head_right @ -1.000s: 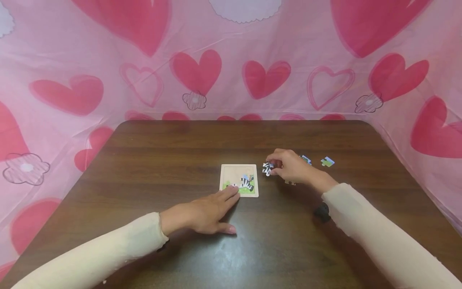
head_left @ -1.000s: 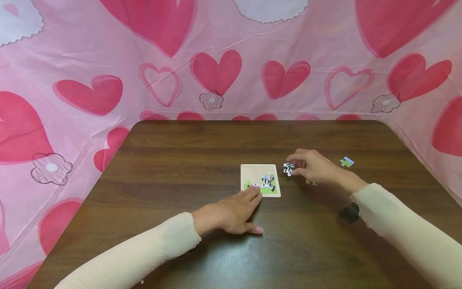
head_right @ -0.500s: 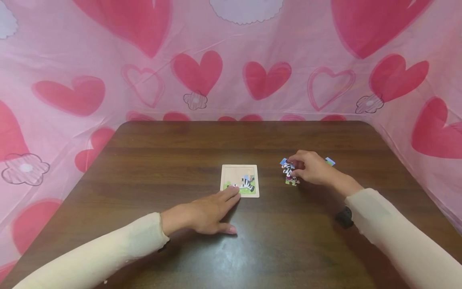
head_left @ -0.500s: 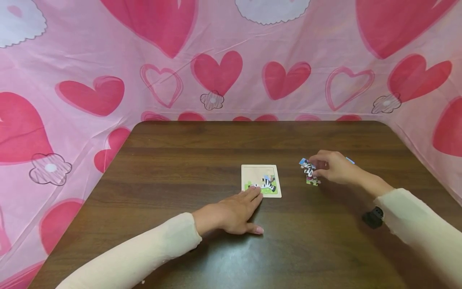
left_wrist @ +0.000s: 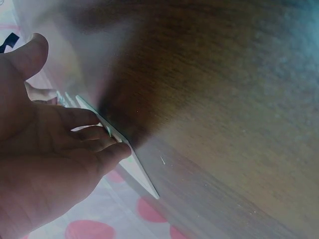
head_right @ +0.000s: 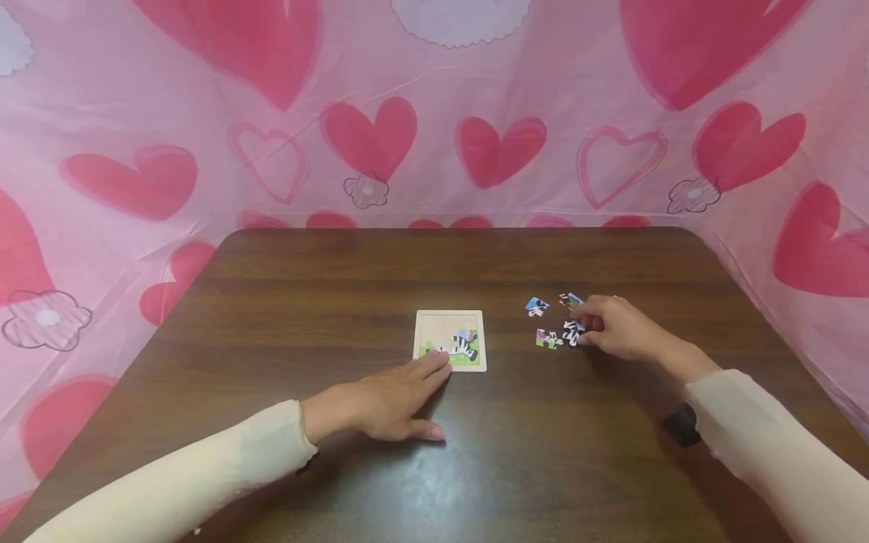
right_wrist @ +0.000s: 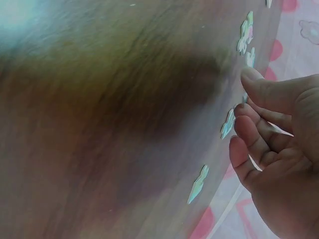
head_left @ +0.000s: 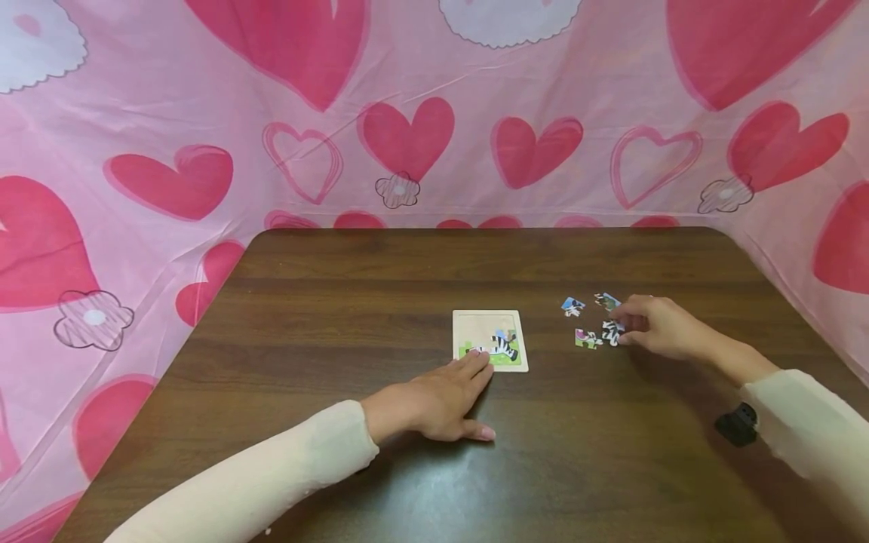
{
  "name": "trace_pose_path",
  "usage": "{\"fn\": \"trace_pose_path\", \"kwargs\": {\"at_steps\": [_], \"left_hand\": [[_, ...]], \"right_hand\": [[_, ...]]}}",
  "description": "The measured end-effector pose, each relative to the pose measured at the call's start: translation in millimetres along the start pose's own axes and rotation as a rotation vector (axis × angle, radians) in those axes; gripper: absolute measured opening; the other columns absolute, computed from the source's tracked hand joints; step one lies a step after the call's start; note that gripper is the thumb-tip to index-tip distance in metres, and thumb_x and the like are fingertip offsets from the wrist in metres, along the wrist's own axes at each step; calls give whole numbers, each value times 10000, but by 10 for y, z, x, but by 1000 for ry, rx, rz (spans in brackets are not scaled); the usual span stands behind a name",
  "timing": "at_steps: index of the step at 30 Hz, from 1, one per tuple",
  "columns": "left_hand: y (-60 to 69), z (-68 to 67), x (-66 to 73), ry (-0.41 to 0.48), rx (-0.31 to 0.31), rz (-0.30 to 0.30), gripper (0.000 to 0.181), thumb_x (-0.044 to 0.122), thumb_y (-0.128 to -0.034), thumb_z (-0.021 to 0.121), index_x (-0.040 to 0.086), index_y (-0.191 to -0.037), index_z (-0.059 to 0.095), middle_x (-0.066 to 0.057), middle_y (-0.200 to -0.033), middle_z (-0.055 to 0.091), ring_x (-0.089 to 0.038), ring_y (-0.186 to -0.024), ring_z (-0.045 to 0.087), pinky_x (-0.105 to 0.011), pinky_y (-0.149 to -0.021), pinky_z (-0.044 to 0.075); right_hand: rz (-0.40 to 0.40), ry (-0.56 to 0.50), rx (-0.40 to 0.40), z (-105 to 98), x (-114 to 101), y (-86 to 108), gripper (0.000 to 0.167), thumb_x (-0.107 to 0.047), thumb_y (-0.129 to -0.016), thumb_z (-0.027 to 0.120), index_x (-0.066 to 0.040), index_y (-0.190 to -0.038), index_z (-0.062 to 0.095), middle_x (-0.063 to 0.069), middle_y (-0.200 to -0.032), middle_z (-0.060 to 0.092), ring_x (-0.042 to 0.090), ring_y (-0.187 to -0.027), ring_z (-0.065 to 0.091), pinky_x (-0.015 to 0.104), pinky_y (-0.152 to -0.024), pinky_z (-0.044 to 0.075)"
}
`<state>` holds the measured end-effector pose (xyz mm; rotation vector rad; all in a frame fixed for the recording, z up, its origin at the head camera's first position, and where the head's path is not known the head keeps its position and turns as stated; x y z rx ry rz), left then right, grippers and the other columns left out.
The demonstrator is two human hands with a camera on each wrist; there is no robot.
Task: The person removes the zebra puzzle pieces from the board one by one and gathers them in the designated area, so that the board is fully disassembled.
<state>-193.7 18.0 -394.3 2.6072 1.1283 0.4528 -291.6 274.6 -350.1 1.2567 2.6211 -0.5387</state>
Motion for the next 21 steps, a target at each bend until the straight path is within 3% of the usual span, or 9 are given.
{"fn": "trace_pose_path", "kwargs": {"at_steps": [11, 17, 21], "left_hand": [[-2, 3, -1, 2, 0, -4, 900, 615, -902, 508, 65, -1539, 188, -82, -1617, 72, -203, -1478, 26, -332, -1174, 124], [-7, 5, -4, 1, 3, -5, 901, 616, -900, 510, 65, -1538, 191, -82, -1617, 78, -203, -1478, 31, -331, -1174, 126], [-12, 5, -7, 1, 7, -8, 899, 614, -899, 512, 64, -1537, 198, -84, -1616, 83, -204, -1478, 38, -330, -1173, 129]], "right_hand": [[-43, 43, -28, 36, 61, 98, 342, 22, -651, 841, 17, -960, 695, -89, -760, 524, 12, -659, 472, 241, -545, 423], [-22, 57, -43, -7, 35, 24, 350, 9, -666, 835, 15, -990, 702, -61, -781, 539, 41, -667, 467, 242, -562, 426], [-51, 77, -2, -65, -80, -87, 329, 3, -695, 823, -12, -1004, 708, -33, -806, 570, 54, -676, 469, 249, -584, 441]]}}
Point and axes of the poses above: each hand's wrist, its own y-axis away from the middle knuckle, its own z-axis out of the palm, x = y × z, the point moved 9 cm from there along -y, towards the middle knuckle
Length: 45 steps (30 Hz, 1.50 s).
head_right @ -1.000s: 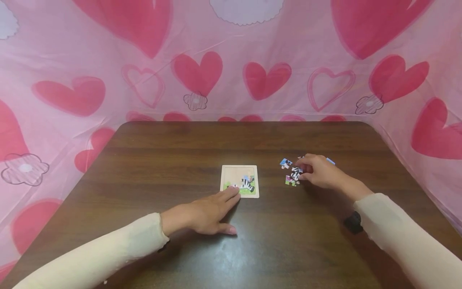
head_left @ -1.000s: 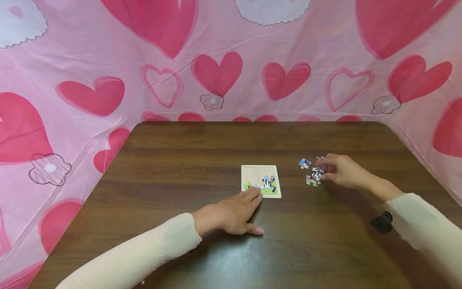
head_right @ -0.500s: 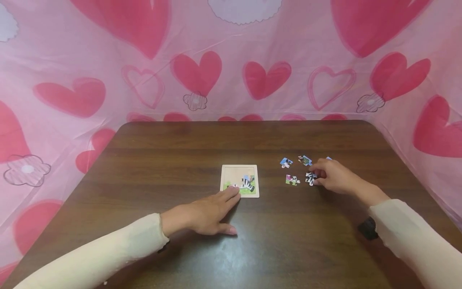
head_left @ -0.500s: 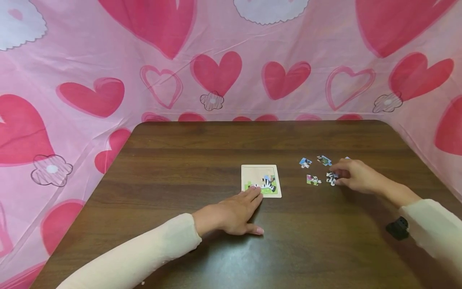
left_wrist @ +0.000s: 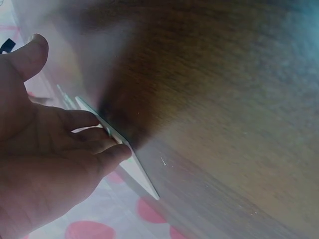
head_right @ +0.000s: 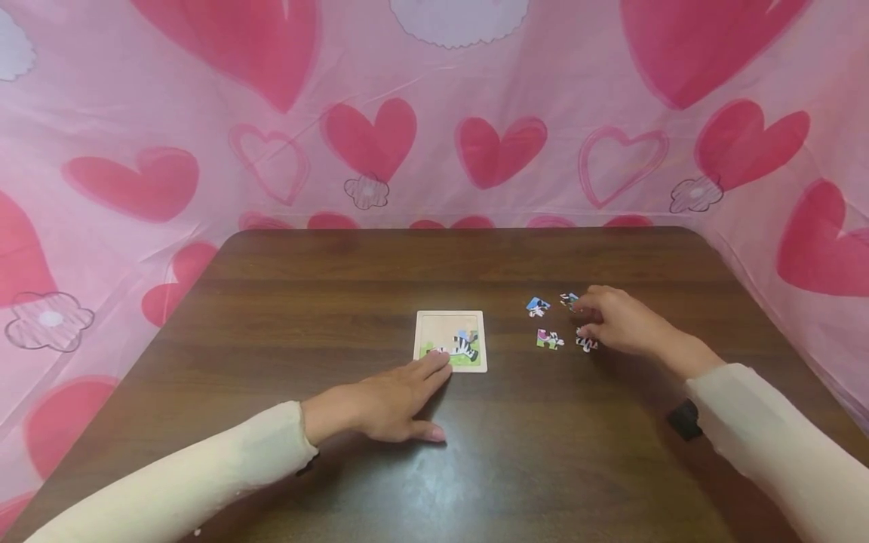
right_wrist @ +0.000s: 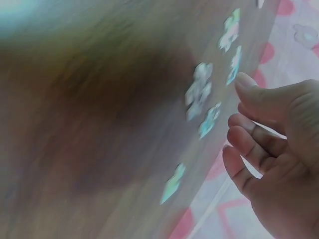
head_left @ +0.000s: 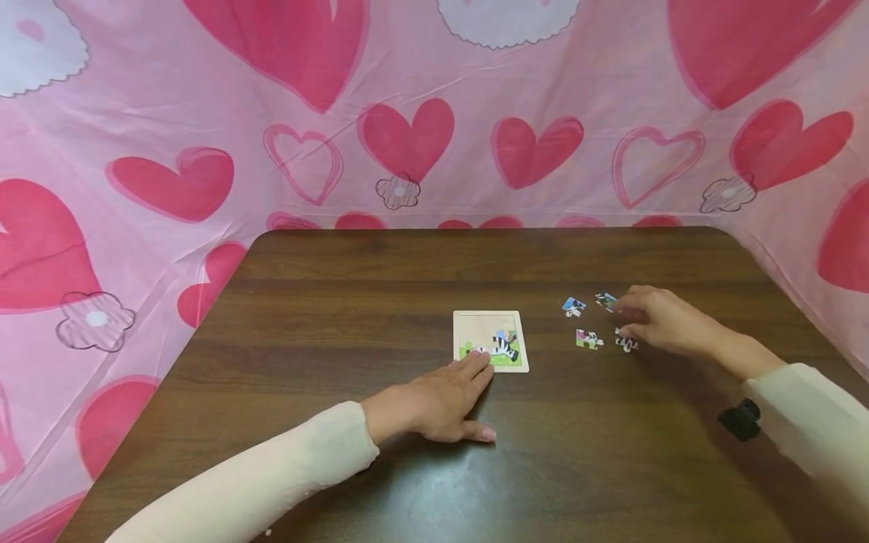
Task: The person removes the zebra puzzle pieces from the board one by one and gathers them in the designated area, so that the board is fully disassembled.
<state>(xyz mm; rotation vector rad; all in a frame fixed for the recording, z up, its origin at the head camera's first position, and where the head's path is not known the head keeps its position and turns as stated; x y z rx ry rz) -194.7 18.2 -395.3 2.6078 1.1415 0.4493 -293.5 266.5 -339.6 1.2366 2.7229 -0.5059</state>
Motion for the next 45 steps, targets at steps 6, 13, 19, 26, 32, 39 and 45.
{"fn": "trace_pose_path", "kwargs": {"at_steps": [6, 13, 19, 26, 32, 39, 45], "left_hand": [[3, -7, -2, -1, 9, 3, 900, 610, -899, 521, 50, -1531, 209, -99, -1613, 91, -216, -1478, 48, -335, -1173, 134], [-9, -8, -7, 2, 12, 9, 897, 607, -900, 521, 52, -1532, 209, -97, -1613, 95, -217, -1477, 52, -335, -1172, 139], [-7, 2, -11, -1, 1, 9, 909, 636, -895, 492, 74, -1541, 187, -77, -1616, 78, -201, -1477, 40, -329, -1170, 142], [-1, 4, -9, 10, -7, 8, 912, 641, -892, 488, 81, -1543, 181, -69, -1618, 72, -196, -1478, 36, -331, -1170, 142], [3, 2, -13, 8, -8, 8, 912, 641, -894, 485, 79, -1543, 176, -71, -1618, 65, -198, -1477, 31, -334, -1170, 141], [3, 2, -12, 9, -9, 9, 908, 620, -899, 502, 65, -1541, 178, -84, -1618, 63, -207, -1478, 26, -346, -1170, 145], [3, 10, -14, 17, -8, 14, 912, 622, -898, 501, 70, -1543, 169, -80, -1619, 50, -200, -1477, 17, -342, -1170, 144]], "right_hand": [[-44, -49, 26, 17, -266, -273, 279, 19, -746, 787, -9, -1010, 700, 20, -838, 600, 61, -680, 484, 252, -588, 460], [-48, -136, -17, 166, -499, -564, 263, -14, -794, 765, -28, -1047, 692, 33, -884, 613, 93, -705, 513, 275, -637, 475], [-14, -193, -31, 243, -598, -718, 260, -8, -810, 750, -3, -1062, 687, 79, -917, 631, 152, -780, 598, 339, -669, 514], [-14, -241, -50, 394, -681, -823, 272, -12, -811, 751, -3, -1075, 686, 79, -904, 632, 136, -751, 579, 326, -677, 519], [-15, -276, -92, 565, -783, -860, 285, -25, -806, 761, -32, -1083, 692, 45, -886, 615, 124, -759, 553, 323, -679, 502], [-58, -283, -153, 727, -928, -881, 389, -70, -787, 790, -25, -1158, 679, 33, -869, 595, 173, -797, 533, 345, -706, 482], [-59, -272, -203, 803, -982, -890, 390, -50, -790, 781, -52, -1169, 690, 6, -905, 591, 186, -844, 515, 323, -717, 461]]}}
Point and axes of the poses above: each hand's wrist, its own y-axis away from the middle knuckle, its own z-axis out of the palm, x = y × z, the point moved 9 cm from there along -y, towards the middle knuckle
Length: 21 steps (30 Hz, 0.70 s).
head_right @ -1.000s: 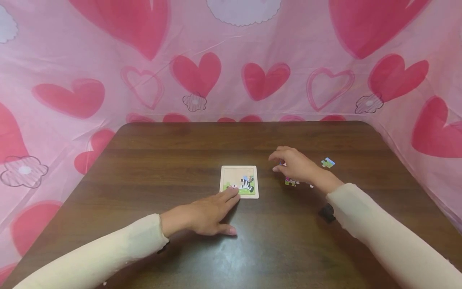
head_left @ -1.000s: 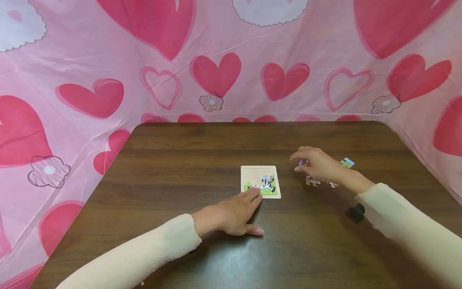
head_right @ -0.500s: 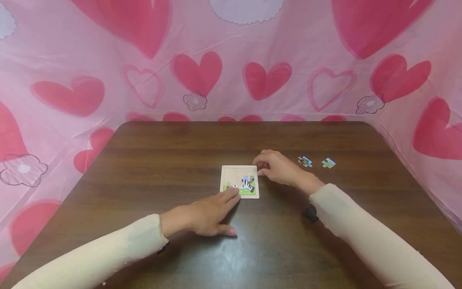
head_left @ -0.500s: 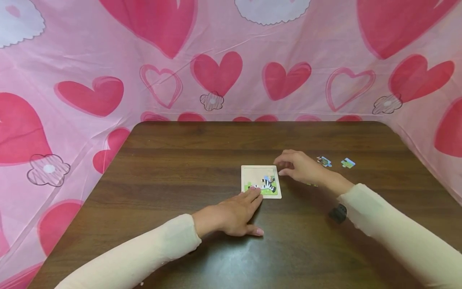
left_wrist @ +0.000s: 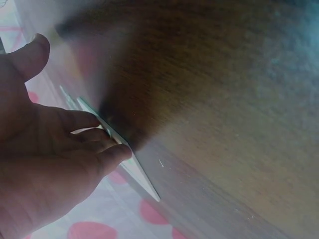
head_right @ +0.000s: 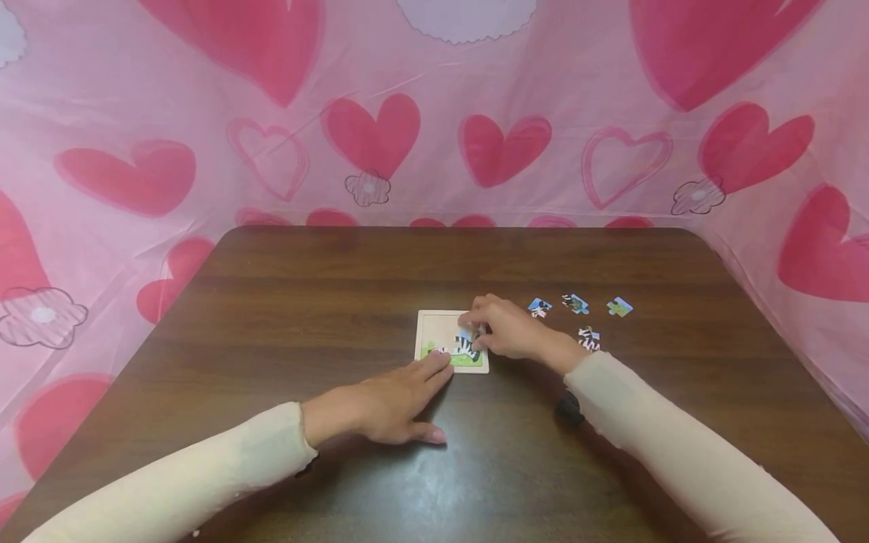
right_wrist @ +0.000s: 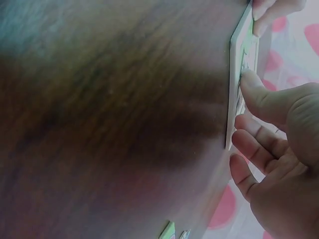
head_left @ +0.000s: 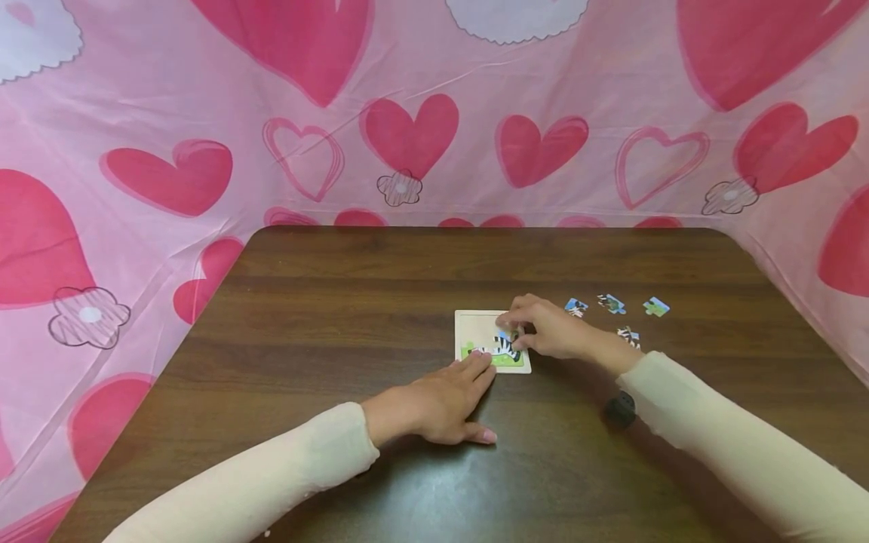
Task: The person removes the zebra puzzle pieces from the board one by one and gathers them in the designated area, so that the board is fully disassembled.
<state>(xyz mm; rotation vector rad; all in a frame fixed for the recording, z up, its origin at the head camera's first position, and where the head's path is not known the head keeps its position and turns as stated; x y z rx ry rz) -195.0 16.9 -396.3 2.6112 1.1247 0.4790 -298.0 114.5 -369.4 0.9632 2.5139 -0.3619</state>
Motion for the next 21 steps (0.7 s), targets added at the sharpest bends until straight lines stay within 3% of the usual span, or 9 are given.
{"fn": "trace_pose_path", "kwargs": {"at_steps": [8, 21], "left_hand": [[-14, 17, -8, -5, 3, -2, 917, 623, -895, 505, 69, -1543, 169, -85, -1618, 49, -205, -1477, 12, -339, -1171, 134], [-18, 24, -9, -10, 10, 0, 928, 634, -892, 497, 63, -1543, 161, -94, -1617, 46, -212, -1476, 7, -339, -1172, 127]], "right_hand": [[8, -10, 8, 28, 3, -10, 297, -4, -797, 758, -104, -1076, 734, -4, -895, 587, 182, -853, 505, 325, -725, 444], [53, -4, -24, 46, 7, -36, 303, -2, -784, 769, -137, -1046, 698, -12, -884, 585, 175, -861, 514, 345, -746, 453]]}}
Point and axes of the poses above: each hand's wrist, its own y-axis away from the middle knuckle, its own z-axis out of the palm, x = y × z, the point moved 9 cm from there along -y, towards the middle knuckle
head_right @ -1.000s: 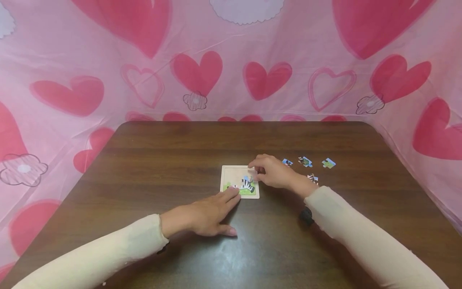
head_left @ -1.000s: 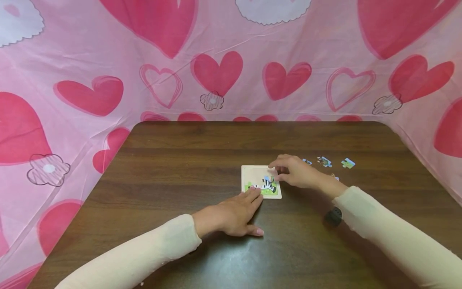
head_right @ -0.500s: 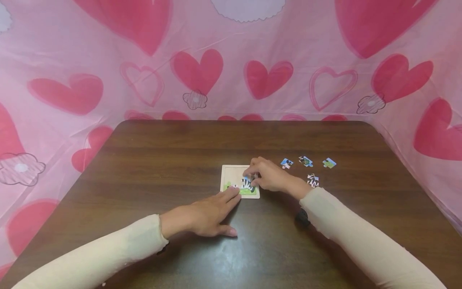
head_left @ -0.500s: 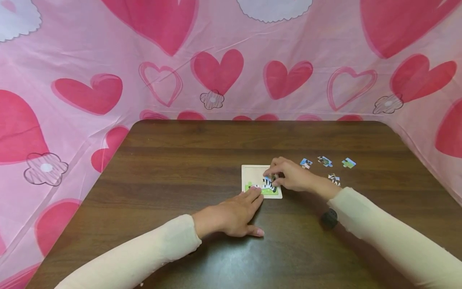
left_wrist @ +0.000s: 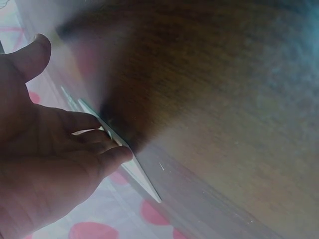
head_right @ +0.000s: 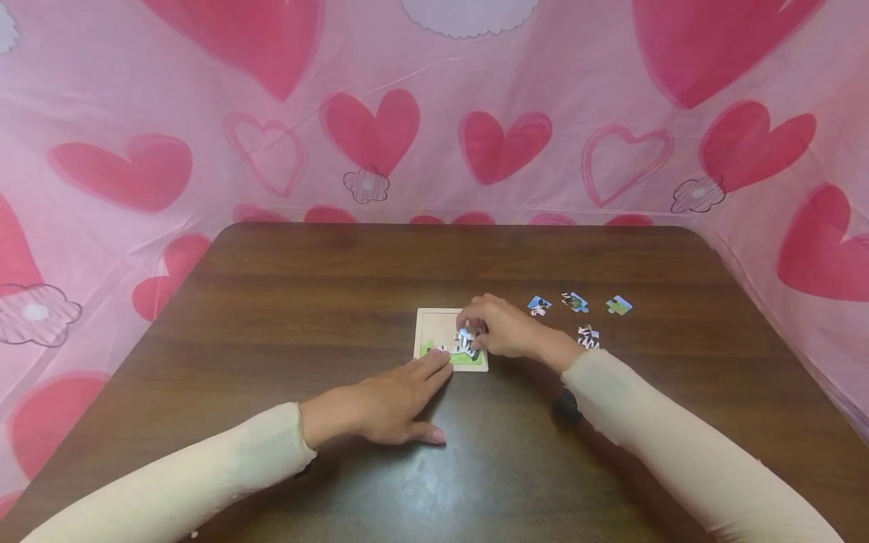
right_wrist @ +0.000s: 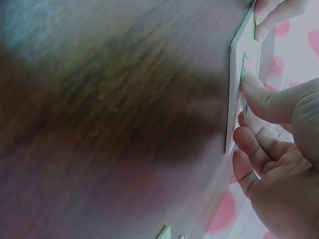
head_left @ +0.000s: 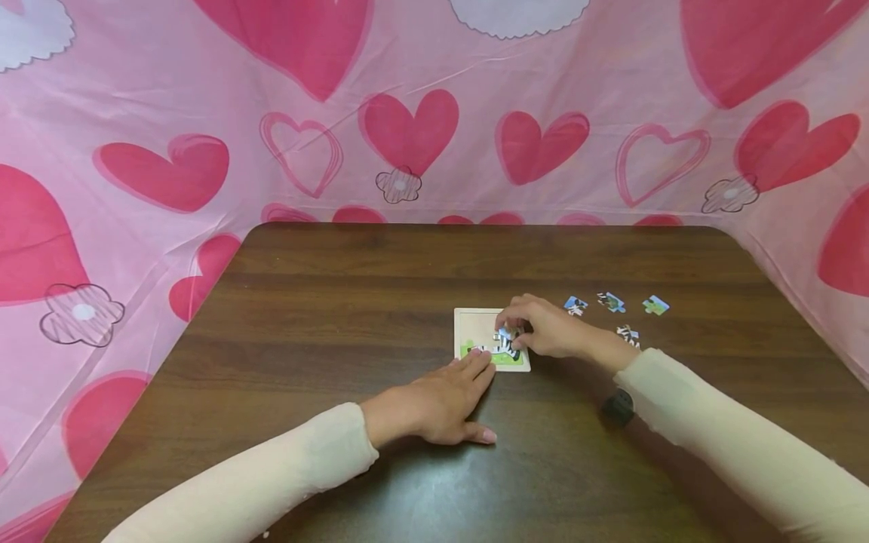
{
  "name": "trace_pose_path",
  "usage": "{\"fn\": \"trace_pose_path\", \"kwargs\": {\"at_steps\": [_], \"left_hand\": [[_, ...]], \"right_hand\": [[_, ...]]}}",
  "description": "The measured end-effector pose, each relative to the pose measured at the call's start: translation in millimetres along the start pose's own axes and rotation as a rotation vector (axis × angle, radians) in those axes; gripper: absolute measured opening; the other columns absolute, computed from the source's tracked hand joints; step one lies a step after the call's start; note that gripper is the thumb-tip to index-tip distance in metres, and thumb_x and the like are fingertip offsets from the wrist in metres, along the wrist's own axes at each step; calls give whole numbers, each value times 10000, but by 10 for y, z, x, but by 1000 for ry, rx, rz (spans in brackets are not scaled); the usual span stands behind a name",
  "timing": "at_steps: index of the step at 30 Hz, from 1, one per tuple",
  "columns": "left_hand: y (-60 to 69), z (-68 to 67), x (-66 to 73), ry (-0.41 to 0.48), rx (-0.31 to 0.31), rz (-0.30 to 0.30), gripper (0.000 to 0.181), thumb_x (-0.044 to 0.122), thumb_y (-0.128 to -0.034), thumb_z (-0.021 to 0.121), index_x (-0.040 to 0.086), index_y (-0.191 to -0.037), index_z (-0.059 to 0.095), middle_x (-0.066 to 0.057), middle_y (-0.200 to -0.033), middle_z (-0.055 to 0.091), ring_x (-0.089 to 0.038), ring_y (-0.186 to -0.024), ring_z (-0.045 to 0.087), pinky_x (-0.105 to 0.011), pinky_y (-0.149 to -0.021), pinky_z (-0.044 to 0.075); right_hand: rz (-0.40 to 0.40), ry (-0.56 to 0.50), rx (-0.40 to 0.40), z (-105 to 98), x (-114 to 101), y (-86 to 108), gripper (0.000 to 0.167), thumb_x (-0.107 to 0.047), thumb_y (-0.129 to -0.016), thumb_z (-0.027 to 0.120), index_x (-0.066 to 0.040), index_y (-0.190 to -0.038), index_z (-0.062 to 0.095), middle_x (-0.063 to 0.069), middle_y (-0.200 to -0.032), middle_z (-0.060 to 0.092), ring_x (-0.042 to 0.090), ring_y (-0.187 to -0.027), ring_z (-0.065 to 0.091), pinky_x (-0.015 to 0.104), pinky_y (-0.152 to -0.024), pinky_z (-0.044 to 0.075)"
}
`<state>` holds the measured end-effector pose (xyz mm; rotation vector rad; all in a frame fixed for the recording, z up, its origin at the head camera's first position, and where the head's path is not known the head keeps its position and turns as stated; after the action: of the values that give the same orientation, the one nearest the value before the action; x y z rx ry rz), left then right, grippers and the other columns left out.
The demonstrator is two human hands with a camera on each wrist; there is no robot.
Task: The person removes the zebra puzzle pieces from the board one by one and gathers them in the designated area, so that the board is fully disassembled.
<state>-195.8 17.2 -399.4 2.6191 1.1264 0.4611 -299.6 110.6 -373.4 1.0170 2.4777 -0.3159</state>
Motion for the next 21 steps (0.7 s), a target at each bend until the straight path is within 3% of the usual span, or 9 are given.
{"fn": "trace_pose_path", "kwargs": {"at_steps": [15, 21], "left_hand": [[18, -5, 10, 6, 5, -1, 919, 620, -897, 506, 56, -1540, 170, -98, -1617, 51, -213, -1477, 13, -342, -1172, 130], [14, -10, 8, -4, 11, 1, 919, 621, -896, 508, 53, -1538, 176, -101, -1616, 64, -218, -1477, 22, -342, -1173, 127]], "right_hand": [[-15, 7, -32, -9, -12, 14, 311, -40, -781, 785, -110, -1071, 697, -17, -919, 601, 163, -873, 539, 350, -760, 479], [-39, 3, 4, -88, -12, 30, 324, -59, -777, 794, -84, -1084, 694, -8, -920, 607, 173, -874, 542, 367, -768, 486]]}}
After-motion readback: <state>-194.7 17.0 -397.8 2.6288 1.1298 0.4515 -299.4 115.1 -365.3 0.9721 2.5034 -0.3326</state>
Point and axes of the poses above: each hand's wrist, its own y-axis away from the middle knuckle, its own z-axis out of the palm, x = y × z, the point moved 9 cm from there along -y, towards the middle knuckle
